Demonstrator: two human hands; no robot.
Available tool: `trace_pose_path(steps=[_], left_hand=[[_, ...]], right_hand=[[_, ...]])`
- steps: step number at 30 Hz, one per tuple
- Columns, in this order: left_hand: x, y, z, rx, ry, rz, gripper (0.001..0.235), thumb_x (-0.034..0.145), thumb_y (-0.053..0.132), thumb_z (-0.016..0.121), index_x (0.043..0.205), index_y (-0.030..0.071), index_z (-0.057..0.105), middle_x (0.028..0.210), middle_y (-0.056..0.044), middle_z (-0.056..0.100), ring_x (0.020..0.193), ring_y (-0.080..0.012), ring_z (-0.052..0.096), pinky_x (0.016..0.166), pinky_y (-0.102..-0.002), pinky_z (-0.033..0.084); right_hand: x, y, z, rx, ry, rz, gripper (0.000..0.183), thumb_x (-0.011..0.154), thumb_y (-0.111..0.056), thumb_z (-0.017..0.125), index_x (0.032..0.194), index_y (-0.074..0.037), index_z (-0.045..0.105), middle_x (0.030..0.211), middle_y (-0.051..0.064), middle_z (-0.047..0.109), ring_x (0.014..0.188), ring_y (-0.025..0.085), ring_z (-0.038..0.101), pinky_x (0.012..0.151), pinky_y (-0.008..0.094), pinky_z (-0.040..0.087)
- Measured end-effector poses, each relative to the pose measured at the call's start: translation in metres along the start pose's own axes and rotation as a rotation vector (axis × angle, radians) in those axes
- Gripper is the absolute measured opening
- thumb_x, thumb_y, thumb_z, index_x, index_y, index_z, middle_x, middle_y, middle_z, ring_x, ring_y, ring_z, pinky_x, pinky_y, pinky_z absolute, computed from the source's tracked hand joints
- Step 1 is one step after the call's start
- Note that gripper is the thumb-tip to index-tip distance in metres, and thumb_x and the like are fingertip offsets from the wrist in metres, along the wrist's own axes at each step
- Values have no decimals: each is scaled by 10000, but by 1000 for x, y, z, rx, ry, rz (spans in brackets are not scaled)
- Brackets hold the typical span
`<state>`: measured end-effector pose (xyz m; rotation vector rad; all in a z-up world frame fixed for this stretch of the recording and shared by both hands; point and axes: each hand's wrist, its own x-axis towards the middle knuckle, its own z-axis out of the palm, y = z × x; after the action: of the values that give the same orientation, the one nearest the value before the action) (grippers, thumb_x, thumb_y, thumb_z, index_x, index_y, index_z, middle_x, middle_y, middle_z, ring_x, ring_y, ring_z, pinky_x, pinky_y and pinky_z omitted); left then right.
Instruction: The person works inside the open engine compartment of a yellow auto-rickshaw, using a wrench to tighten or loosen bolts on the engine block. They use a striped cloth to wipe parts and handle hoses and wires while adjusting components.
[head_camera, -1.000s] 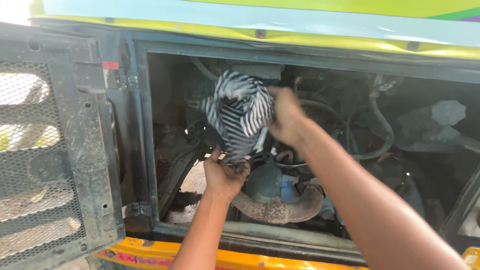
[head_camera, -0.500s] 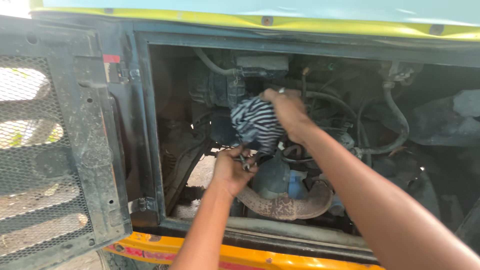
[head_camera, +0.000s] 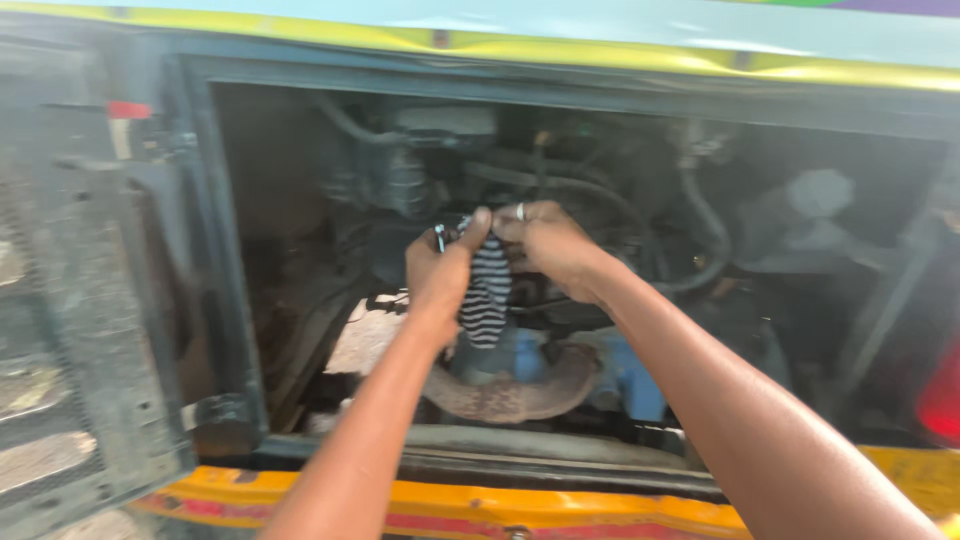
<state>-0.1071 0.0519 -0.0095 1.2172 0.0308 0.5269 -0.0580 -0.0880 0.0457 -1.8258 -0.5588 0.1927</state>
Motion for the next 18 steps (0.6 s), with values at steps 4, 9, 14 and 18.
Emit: trace_pose_path(steps=[4, 9, 14, 18], left_hand=[[-4, -1, 19, 273, -49, 56, 380, 794, 341, 777, 1009, 27, 777, 934, -130, 782, 900, -268, 734, 796, -424, 539], [-15, 3, 45, 887, -123, 269, 350, 804, 317, 718, 1027, 50, 762, 962, -223, 757, 979, -411, 718, 878, -479, 546], [-29, -1, 83, 1260, -322, 489, 345, 796, 336, 698, 957, 36, 755, 970, -239, 735, 937, -433, 714, 881, -509, 559], [-25, -1, 94, 1351, -423, 511, 379, 847, 413, 689, 939, 52, 758, 923, -244, 741, 894, -432, 723, 827, -516, 575]], right_hand=[[-27, 15, -68, -359, 247, -135, 330, 911, -222, 625, 1183, -74, 738, 975, 156, 794, 881, 261, 758, 810, 422, 601], [-72, 55, -142, -872, 541, -119, 265, 932, -245, 718, 1091, -36, 751, 952, 170, 770, 890, 248, 729, 829, 415, 552], [-80, 97, -147, -671, 447, -324, 301, 885, -255, 683, 1119, -80, 755, 1011, 138, 775, 938, 255, 758, 837, 401, 573], [-87, 104, -165, -1073, 284, -583, 606, 655, -361, 884, 1137, -20, 747, 1100, 233, 688, 1127, 445, 617, 931, 557, 472]])
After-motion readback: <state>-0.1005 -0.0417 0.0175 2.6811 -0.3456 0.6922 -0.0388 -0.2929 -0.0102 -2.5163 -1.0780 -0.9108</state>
